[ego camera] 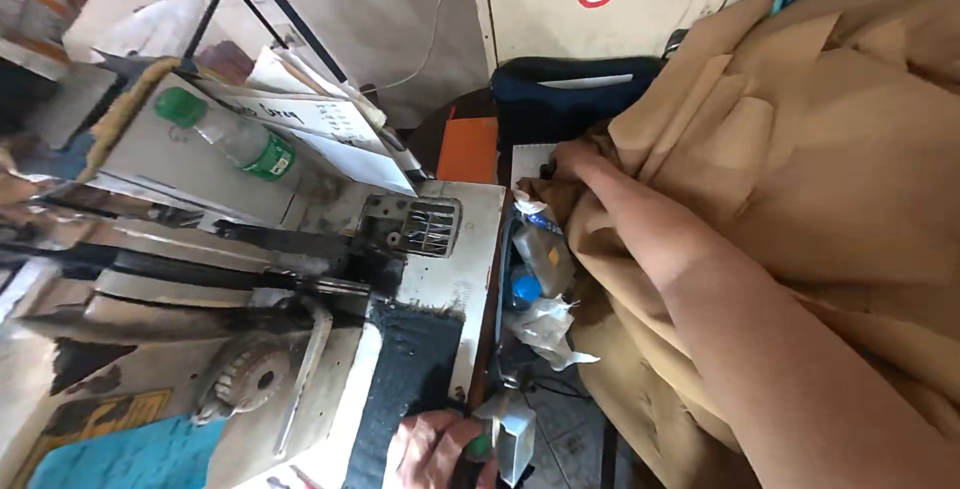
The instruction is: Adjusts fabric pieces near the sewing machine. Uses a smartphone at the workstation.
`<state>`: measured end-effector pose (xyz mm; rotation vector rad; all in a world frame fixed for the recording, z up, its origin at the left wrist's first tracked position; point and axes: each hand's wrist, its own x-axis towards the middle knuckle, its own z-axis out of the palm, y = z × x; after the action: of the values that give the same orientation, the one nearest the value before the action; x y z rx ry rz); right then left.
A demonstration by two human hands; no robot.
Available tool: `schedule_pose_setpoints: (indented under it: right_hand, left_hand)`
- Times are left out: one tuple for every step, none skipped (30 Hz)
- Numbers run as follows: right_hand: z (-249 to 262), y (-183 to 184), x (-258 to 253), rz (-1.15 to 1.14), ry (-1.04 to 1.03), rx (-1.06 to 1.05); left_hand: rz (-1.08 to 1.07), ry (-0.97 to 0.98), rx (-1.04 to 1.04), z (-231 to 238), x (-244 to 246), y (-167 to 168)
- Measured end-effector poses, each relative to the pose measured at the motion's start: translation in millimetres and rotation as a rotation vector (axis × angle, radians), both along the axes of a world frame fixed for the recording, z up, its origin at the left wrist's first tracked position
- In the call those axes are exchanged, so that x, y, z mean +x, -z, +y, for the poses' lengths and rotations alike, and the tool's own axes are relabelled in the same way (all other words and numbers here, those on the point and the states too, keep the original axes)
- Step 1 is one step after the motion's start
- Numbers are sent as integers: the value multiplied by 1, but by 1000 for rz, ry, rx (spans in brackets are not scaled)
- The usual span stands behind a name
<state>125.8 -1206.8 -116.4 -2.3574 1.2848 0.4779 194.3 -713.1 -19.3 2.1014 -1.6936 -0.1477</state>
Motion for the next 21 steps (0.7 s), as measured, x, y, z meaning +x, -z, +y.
schedule_pose_setpoints:
  right_hand:
    - [-1, -6, -1, 0, -19, 17]
    - [-4, -10, -4, -31, -40, 26]
    - [-9, -11, -9, -107, -61, 32]
    - [-15, -12, -15, -221, -69, 28]
    - [-19, -17, -22, -334, -66, 16]
    - [-19, -31, -29, -439, -48, -3]
    - [-16, -52, -35, -532, -11, -27]
    - [-9, -81, -41, -595, 40, -40]
    - [-3, -109, -46, -666, 85, -70]
    - [1, -134, -52, -749, 106, -123]
    - [6, -158, -57, -834, 109, -191]
    - [14, -183, -61, -910, 112, -255]
    - [25, -209, -65, -970, 115, -305]
    - [39, -233, -69, -1029, 115, -340]
    - [55, -255, -73, -1093, 109, -367]
    - [71, -273, -77, -1164, 99, -383]
    - [87, -290, -81, -1239, 79, -387]
    - [104, -303, -83, -1309, 52, -372]
    - [121, -314, -85, -1369, 25, -334]
    - [141, -323, -86, -1406, -3, -272]
    - [162, -330, -86, -1417, -39, -189]
  left_hand:
    - [-3, 2, -3, 0, 0, 0]
    - [-7, 4, -10, -1, 0, 0]
    - [-6, 6, -16, -2, -1, 1]
    - [-6, 5, -24, -1, -1, 2]
    - [-9, 5, -37, -1, 0, 4]
    - [-16, 9, -53, -1, 0, 5]
    - [-27, 13, -69, -1, 1, 7]
    - [-34, 16, -80, -2, 1, 8]
    - [-36, 20, -85, -2, 2, 9]
    - [-33, 23, -91, -2, 2, 10]
    - [-34, 25, -109, -3, 2, 12]
    - [-39, 31, -135, -3, 3, 14]
    - [-51, 39, -161, -4, 4, 17]
    - [-56, 48, -178, -5, 5, 19]
    - [-53, 55, -188, -5, 5, 20]
    - [-45, 58, -197, -6, 5, 20]
    - [-30, 59, -206, -5, 5, 21]
    - [-8, 61, -216, -4, 6, 20]
    - [23, 59, -242, -3, 5, 19]
    - [50, 50, -290, 0, 4, 18]
    - [52, 25, -369, 4, 1, 16]
